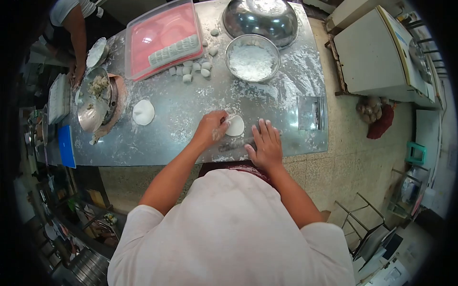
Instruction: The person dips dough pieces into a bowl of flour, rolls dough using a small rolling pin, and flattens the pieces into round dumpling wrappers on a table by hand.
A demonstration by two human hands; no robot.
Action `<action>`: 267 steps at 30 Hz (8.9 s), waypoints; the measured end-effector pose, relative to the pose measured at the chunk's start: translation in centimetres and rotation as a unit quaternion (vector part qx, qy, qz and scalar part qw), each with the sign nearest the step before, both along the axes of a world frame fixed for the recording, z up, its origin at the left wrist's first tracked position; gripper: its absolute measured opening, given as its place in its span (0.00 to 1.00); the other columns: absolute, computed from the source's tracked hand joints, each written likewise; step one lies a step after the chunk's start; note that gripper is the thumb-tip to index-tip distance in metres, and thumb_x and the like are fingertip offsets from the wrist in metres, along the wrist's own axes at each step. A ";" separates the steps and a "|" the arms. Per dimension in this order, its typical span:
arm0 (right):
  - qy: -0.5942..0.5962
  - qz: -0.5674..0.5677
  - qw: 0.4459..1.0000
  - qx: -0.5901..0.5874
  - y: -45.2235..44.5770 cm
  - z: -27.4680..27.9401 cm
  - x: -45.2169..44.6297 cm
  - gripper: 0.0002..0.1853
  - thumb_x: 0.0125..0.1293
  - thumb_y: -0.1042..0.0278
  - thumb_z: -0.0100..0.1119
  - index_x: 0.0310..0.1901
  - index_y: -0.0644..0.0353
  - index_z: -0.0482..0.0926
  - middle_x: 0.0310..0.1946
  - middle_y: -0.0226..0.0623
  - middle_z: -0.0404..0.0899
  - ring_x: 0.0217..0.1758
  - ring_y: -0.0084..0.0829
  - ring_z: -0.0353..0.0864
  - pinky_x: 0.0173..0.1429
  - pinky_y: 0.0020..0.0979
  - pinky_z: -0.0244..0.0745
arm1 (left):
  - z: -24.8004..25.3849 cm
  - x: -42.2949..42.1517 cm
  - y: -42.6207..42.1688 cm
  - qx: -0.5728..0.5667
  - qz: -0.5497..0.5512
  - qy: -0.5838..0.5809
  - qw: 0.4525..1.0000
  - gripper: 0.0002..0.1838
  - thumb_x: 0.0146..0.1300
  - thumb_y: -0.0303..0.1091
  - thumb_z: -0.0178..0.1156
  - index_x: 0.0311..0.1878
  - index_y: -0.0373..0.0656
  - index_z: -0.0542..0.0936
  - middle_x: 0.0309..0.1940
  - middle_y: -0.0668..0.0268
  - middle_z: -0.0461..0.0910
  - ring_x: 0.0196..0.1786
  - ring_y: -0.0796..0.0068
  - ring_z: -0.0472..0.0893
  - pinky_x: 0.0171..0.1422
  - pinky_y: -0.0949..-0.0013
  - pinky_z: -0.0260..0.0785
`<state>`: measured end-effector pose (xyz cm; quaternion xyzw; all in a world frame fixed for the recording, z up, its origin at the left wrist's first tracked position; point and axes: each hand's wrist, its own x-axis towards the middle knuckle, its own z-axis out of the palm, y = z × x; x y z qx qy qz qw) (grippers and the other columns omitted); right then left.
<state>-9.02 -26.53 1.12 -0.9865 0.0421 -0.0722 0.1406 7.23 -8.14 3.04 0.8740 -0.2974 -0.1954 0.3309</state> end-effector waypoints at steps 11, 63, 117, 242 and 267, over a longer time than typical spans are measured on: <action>-0.021 -0.052 0.998 -0.023 -0.4 -0.2 7.6 0.38 0.67 0.43 0.61 0.72 0.60 0.72 0.75 0.56 0.66 0.80 0.56 0.62 0.80 0.52 0.56 | -1.7 1.3 -1.0 -0.075 -0.024 -0.096 0.992 0.10 0.61 0.31 0.63 0.44 0.37 0.81 0.38 0.44 0.82 0.45 0.41 0.82 0.51 0.47 0.74; -0.019 -0.050 0.998 -0.017 0.2 0.4 9.1 0.37 0.67 0.44 0.61 0.73 0.57 0.72 0.76 0.53 0.66 0.77 0.56 0.66 0.79 0.54 0.57 | 1.2 -0.1 0.2 -0.038 0.106 0.174 0.978 0.12 0.66 0.28 0.62 0.52 0.39 0.81 0.38 0.53 0.84 0.42 0.59 0.84 0.51 0.61 0.76; 0.007 0.051 0.998 0.028 -0.2 -0.7 1.1 0.36 0.67 0.44 0.61 0.70 0.60 0.74 0.75 0.51 0.67 0.80 0.49 0.62 0.80 0.51 0.55 | -3.7 0.7 3.4 -0.093 0.103 0.342 0.929 0.18 0.62 0.24 0.63 0.57 0.35 0.79 0.44 0.51 0.86 0.45 0.60 0.84 0.54 0.63 0.75; -0.055 -0.027 0.994 0.085 -3.1 -0.2 -0.1 0.20 0.59 0.56 0.72 0.53 0.49 0.85 0.64 0.39 0.77 0.73 0.44 0.70 0.81 0.52 0.54 | -1.9 4.4 -5.5 0.146 -0.126 -0.185 0.964 0.36 0.75 0.59 0.50 0.80 0.53 0.65 0.81 0.50 0.60 0.85 0.47 0.53 0.86 0.40 0.40; -0.008 -0.051 0.999 -0.017 -1.7 0.3 9.0 0.38 0.68 0.44 0.60 0.75 0.57 0.70 0.74 0.58 0.66 0.80 0.58 0.60 0.81 0.56 0.52 | -0.2 2.3 -1.5 -0.021 -0.036 -0.003 0.999 0.15 0.59 0.25 0.65 0.50 0.38 0.83 0.46 0.46 0.84 0.50 0.42 0.84 0.55 0.50 0.76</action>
